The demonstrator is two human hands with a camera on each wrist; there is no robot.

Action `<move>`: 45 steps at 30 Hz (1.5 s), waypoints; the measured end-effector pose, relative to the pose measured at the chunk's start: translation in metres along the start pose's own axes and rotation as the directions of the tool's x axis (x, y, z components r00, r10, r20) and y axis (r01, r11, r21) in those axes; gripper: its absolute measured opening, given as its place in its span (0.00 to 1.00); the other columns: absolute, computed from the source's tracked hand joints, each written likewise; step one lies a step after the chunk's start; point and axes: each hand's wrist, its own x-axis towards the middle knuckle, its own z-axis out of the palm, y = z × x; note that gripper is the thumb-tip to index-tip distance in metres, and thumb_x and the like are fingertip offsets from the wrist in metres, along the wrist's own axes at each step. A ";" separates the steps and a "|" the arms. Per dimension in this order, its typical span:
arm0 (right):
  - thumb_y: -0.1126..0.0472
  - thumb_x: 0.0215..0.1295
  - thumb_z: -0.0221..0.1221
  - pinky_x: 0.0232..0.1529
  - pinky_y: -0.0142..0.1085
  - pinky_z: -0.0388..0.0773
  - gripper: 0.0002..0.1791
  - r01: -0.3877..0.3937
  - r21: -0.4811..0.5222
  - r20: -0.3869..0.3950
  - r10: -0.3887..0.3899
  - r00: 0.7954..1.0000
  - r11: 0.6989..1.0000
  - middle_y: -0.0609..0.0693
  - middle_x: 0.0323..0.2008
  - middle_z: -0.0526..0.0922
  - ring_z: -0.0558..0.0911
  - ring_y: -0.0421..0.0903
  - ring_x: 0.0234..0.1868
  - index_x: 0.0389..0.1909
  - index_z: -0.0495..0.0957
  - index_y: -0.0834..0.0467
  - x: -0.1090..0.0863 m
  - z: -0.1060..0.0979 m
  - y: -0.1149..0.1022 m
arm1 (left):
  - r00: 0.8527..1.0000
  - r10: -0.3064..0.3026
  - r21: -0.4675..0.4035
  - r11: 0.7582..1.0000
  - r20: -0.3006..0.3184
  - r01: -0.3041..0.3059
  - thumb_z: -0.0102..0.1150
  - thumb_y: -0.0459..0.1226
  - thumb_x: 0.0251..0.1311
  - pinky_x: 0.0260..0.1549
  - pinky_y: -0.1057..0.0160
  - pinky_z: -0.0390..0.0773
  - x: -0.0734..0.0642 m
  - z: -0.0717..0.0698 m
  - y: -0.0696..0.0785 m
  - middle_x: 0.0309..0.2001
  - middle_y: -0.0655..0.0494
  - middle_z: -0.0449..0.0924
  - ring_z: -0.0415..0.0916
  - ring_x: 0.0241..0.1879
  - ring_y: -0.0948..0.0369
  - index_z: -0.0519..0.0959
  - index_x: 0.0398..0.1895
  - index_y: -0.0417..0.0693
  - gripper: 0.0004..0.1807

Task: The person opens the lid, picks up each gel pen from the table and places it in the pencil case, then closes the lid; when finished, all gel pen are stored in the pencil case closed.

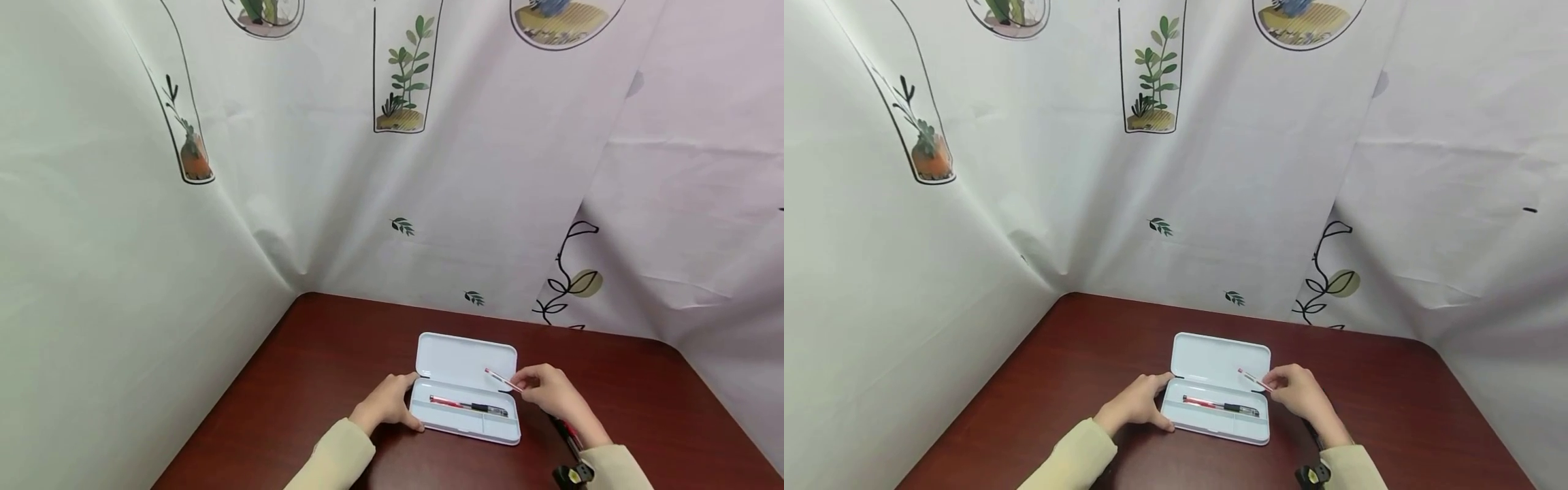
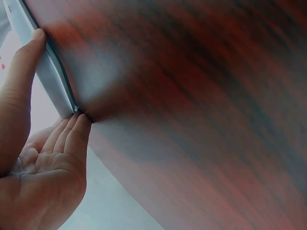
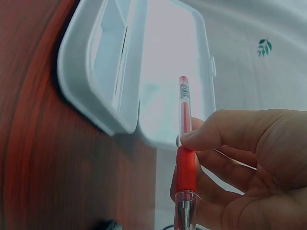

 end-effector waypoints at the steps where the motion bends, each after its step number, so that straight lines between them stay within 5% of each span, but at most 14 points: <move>1: 0.74 0.49 0.62 0.26 0.31 0.70 0.10 0.006 0.000 0.001 -0.006 1.000 1.000 0.47 0.25 0.80 0.74 0.42 0.28 0.33 0.85 0.62 0.002 0.002 -0.002 | 1.000 0.000 0.004 1.000 0.001 0.000 0.85 0.45 0.28 0.51 0.60 0.77 0.000 0.000 0.000 0.51 0.51 0.82 0.77 0.49 0.56 0.75 0.60 0.42 0.48; 19: 0.76 0.49 0.59 0.28 0.30 0.72 0.11 0.202 0.021 0.101 -0.203 0.974 0.979 0.48 0.26 0.81 0.73 0.40 0.28 0.31 0.85 0.61 0.025 0.041 -0.029 | 1.000 0.010 0.031 0.999 0.002 -0.010 0.85 0.46 0.27 0.47 0.62 0.78 0.000 -0.004 0.002 0.45 0.52 0.84 0.78 0.45 0.58 0.76 0.56 0.44 0.46; 36: 0.78 0.47 0.61 0.28 0.30 0.71 0.11 0.197 0.016 0.103 -0.197 0.975 0.980 0.48 0.25 0.82 0.72 0.38 0.26 0.28 0.85 0.61 0.027 0.076 -0.035 | 1.000 -0.002 0.031 1.000 -0.002 0.002 0.85 0.45 0.27 0.48 0.62 0.78 -0.001 -0.001 0.003 0.47 0.50 0.83 0.78 0.45 0.57 0.76 0.58 0.43 0.47; 45: 0.77 0.46 0.63 0.30 0.32 0.75 0.11 0.197 0.010 0.039 -0.197 0.980 0.980 0.49 0.29 0.84 0.78 0.40 0.29 0.31 0.86 0.61 0.022 0.073 -0.035 | 1.000 0.014 0.047 0.999 -0.009 -0.014 0.85 0.46 0.27 0.47 0.62 0.78 -0.002 -0.001 0.003 0.46 0.51 0.84 0.78 0.44 0.58 0.76 0.58 0.44 0.47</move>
